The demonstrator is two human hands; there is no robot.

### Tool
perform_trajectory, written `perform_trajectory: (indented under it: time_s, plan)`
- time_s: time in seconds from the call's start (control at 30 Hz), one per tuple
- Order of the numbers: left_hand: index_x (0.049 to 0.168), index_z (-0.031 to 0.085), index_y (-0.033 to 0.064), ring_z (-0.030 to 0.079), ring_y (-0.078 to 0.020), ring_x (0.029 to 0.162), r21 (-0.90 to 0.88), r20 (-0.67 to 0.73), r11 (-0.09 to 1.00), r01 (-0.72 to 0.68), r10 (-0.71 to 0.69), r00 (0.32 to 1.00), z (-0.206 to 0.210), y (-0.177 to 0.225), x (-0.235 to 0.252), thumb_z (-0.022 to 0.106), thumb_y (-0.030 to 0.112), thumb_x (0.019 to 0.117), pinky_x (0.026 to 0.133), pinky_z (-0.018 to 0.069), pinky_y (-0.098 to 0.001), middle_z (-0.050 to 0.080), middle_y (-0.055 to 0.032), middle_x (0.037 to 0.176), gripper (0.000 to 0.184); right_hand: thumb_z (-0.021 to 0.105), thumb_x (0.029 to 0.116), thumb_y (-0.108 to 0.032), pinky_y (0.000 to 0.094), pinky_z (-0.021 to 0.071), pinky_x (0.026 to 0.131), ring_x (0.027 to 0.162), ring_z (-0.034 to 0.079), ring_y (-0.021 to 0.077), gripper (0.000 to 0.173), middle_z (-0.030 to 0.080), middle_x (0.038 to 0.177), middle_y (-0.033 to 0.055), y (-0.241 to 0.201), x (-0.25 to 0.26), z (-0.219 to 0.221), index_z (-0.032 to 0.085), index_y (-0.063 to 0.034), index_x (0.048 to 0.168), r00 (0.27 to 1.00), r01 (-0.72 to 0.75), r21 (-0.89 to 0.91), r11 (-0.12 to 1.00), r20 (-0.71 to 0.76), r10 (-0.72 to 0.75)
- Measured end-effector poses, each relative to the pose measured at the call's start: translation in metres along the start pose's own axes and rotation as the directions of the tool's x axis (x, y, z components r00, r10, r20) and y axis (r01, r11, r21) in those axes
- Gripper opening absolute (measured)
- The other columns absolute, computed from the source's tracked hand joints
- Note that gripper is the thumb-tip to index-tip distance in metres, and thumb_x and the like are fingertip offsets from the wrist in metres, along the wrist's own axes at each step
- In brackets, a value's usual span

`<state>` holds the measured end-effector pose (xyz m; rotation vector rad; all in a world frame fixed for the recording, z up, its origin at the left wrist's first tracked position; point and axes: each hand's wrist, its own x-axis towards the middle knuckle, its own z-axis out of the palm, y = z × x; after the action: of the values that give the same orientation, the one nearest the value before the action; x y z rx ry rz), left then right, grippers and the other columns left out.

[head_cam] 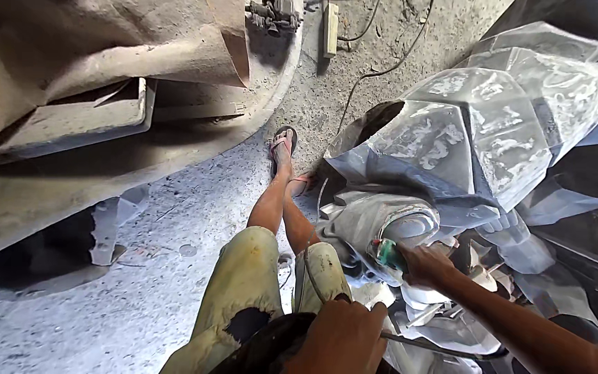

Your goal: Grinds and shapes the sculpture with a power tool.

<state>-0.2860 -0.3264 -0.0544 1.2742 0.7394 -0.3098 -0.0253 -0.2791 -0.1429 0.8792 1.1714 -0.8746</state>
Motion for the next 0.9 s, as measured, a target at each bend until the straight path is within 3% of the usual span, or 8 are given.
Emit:
perform_trajectory:
  time_s: [0.23, 0.4, 0.57, 0.9]
  plan:
    - [0.107, 0.061, 0.0092, 0.069, -0.0351, 0.077, 0.010, 0.031, 0.998, -0.062, 0.062, 0.998, 0.013, 0.010, 0.004, 0.052, 0.035, 0.1026, 0.063, 0.0512, -0.0509, 0.066, -0.0141, 0.080, 0.028, 0.070, 0.0864, -0.035, 0.0599, 0.0545, 0.083, 0.104, 0.069, 0.0410, 0.067, 0.069, 0.111, 0.0199, 0.002, -0.016, 0.017, 0.044, -0.0192, 0.146, 0.999, 0.044, -0.022, 0.999, 0.023, -0.043]
    - [0.112, 0.062, 0.0080, 0.070, -0.0389, 0.082, 0.033, 0.084, 0.999, -0.035, 0.032, 0.996, 0.018, 0.010, 0.005, 0.051, 0.035, 0.1038, 0.067, 0.0521, -0.0550, 0.068, -0.0173, 0.085, 0.030, 0.071, 0.0873, -0.039, 0.0621, 0.0542, 0.085, 0.104, 0.069, 0.0405, 0.067, 0.071, 0.110, 0.0191, 0.015, 0.026, -0.006, 0.046, -0.0189, 0.146, 0.996, -0.046, 0.105, 0.993, -0.070, 0.054]
    - [0.114, 0.062, 0.0105, 0.069, -0.0374, 0.082, 0.058, 0.091, 0.997, 0.050, -0.055, 0.994, 0.019, -0.004, 0.003, 0.049, 0.038, 0.1044, 0.069, 0.0523, -0.0545, 0.068, -0.0154, 0.085, 0.032, 0.079, 0.0799, -0.041, 0.0628, 0.0555, 0.082, 0.103, 0.070, 0.0411, 0.070, 0.071, 0.110, 0.0200, 0.025, 0.067, -0.026, 0.052, -0.0145, 0.139, 0.971, -0.142, 0.155, 0.978, -0.169, 0.168]
    - [0.111, 0.061, 0.0114, 0.069, -0.0350, 0.081, 0.050, 0.031, 0.995, 0.090, -0.092, 0.995, 0.021, -0.017, -0.002, 0.047, 0.043, 0.1049, 0.069, 0.0520, -0.0526, 0.066, -0.0130, 0.082, 0.035, 0.081, 0.0756, -0.036, 0.0612, 0.0550, 0.084, 0.109, 0.068, 0.0407, 0.070, 0.069, 0.117, 0.0207, 0.041, 0.057, -0.050, 0.055, -0.0114, 0.136, 0.916, -0.284, 0.194, 0.939, -0.235, 0.325]
